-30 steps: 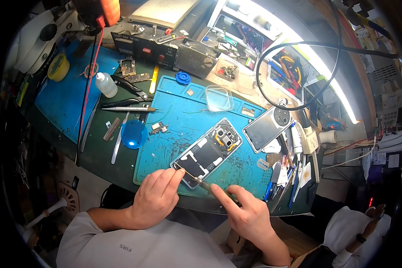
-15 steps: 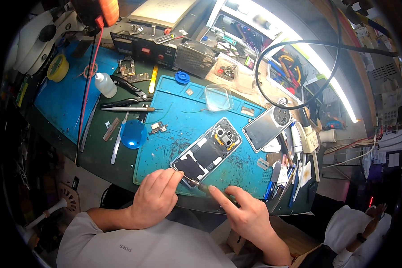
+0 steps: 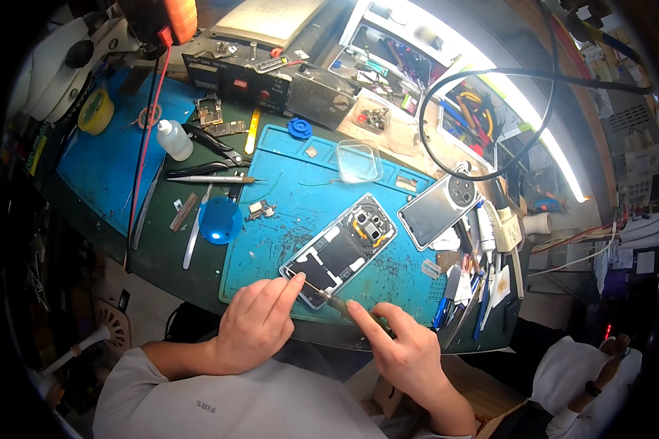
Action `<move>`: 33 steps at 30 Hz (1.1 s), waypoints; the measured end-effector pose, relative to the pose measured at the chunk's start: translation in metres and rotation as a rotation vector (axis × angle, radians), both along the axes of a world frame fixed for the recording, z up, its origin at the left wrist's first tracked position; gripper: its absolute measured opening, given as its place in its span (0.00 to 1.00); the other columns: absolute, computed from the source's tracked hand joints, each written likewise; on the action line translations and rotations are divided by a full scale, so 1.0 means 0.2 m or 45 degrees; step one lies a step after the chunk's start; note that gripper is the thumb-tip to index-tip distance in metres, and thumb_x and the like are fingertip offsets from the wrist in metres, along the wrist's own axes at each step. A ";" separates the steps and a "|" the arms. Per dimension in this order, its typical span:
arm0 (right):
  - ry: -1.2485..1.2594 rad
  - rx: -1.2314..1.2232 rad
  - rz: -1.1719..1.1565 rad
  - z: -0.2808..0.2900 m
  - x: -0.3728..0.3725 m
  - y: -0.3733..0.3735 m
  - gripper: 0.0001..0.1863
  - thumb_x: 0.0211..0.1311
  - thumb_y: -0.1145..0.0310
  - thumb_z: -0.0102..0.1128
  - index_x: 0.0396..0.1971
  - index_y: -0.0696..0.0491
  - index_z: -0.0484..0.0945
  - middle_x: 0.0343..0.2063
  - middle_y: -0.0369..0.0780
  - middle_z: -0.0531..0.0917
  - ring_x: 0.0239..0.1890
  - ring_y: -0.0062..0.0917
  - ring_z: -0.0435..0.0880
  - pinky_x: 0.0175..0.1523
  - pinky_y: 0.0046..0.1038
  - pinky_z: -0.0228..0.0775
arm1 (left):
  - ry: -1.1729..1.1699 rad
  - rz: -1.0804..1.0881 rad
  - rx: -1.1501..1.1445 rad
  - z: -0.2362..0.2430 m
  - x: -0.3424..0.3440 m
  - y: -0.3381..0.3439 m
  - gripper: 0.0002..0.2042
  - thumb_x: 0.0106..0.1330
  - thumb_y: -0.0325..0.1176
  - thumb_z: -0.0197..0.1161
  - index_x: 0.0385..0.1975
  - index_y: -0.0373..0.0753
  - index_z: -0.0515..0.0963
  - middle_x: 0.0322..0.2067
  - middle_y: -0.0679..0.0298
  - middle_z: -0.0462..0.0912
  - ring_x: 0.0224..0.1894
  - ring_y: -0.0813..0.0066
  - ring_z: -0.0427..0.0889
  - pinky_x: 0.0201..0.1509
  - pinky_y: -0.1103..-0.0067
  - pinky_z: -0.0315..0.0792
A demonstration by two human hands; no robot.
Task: The person uses a screwdriver to remove screws from the back of a disassembled smartphone. They then use a small brush to clean the interior components and apply a liquid from a small bottle. The person continues to manipulate the phone's internal parts with the screwdriver and brush.
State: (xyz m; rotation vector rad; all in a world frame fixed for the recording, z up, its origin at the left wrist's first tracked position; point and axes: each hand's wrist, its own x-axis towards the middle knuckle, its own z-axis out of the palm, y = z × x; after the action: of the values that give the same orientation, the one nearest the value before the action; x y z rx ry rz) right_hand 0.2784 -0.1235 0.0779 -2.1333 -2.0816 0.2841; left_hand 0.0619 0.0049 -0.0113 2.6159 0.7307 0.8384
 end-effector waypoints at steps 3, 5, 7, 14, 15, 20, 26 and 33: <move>-0.017 0.022 -0.003 0.00 0.00 -0.01 0.36 0.51 0.80 0.71 0.64 0.41 0.85 0.42 0.37 0.83 0.31 0.27 0.86 0.31 0.28 0.79 | -0.025 -0.003 -0.053 0.00 0.01 0.00 0.28 0.57 0.24 0.64 0.63 0.30 0.81 0.48 0.62 0.80 0.48 0.69 0.81 0.49 0.77 0.77; -0.003 0.024 0.008 -0.01 0.00 -0.01 0.38 0.50 0.81 0.69 0.65 0.40 0.84 0.42 0.37 0.84 0.30 0.25 0.85 0.31 0.27 0.78 | -0.037 0.000 -0.063 0.01 0.00 0.00 0.28 0.57 0.23 0.64 0.62 0.30 0.81 0.47 0.62 0.80 0.47 0.68 0.81 0.49 0.76 0.77; 0.031 -0.011 0.018 0.01 0.00 0.00 0.36 0.52 0.80 0.70 0.65 0.41 0.84 0.42 0.37 0.83 0.30 0.26 0.85 0.31 0.28 0.79 | -0.043 -0.004 -0.057 0.02 0.00 0.01 0.27 0.57 0.22 0.65 0.61 0.30 0.81 0.47 0.61 0.80 0.47 0.68 0.81 0.49 0.75 0.79; 0.109 0.234 -0.251 -0.04 0.02 -0.08 0.35 0.53 0.81 0.76 0.65 0.49 0.83 0.44 0.40 0.81 0.30 0.28 0.85 0.32 0.30 0.78 | -0.249 0.062 -0.531 0.10 -0.03 0.12 0.21 0.63 0.22 0.73 0.58 0.36 0.81 0.44 0.54 0.83 0.41 0.54 0.84 0.46 0.67 0.80; 0.118 0.251 -0.265 -0.05 0.02 -0.09 0.35 0.53 0.81 0.76 0.65 0.50 0.83 0.45 0.41 0.81 0.29 0.28 0.84 0.32 0.29 0.78 | -0.223 0.043 -0.447 0.12 -0.01 0.17 0.20 0.63 0.22 0.74 0.56 0.36 0.82 0.44 0.55 0.84 0.40 0.54 0.84 0.45 0.66 0.80; 0.158 0.321 -0.329 -0.08 0.02 -0.18 0.35 0.53 0.82 0.77 0.65 0.52 0.82 0.45 0.42 0.82 0.28 0.27 0.83 0.32 0.30 0.77 | -0.117 -0.006 -0.293 0.11 0.13 0.36 0.10 0.64 0.26 0.74 0.43 0.38 0.84 0.39 0.61 0.85 0.39 0.57 0.86 0.42 0.66 0.80; 0.202 0.401 -0.415 -0.12 0.00 -0.30 0.36 0.53 0.82 0.77 0.65 0.53 0.82 0.46 0.42 0.82 0.29 0.29 0.84 0.33 0.31 0.78 | -0.005 -0.073 -0.178 0.08 0.19 0.40 0.05 0.65 0.26 0.72 0.37 0.39 0.82 0.36 0.62 0.82 0.37 0.59 0.85 0.39 0.67 0.78; 0.260 0.477 -0.504 -0.19 -0.03 -0.44 0.34 0.54 0.82 0.77 0.65 0.55 0.82 0.46 0.43 0.82 0.35 0.30 0.86 0.34 0.30 0.79 | -0.024 -0.051 -0.417 0.18 0.03 0.41 0.06 0.67 0.21 0.69 0.40 0.37 0.81 0.40 0.58 0.83 0.45 0.57 0.84 0.48 0.67 0.77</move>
State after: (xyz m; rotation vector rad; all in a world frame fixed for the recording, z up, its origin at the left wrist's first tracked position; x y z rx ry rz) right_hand 0.2733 -0.2116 0.0399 -2.1149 -1.4282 0.0527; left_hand 0.0676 0.0869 0.0238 2.3205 0.7381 0.6673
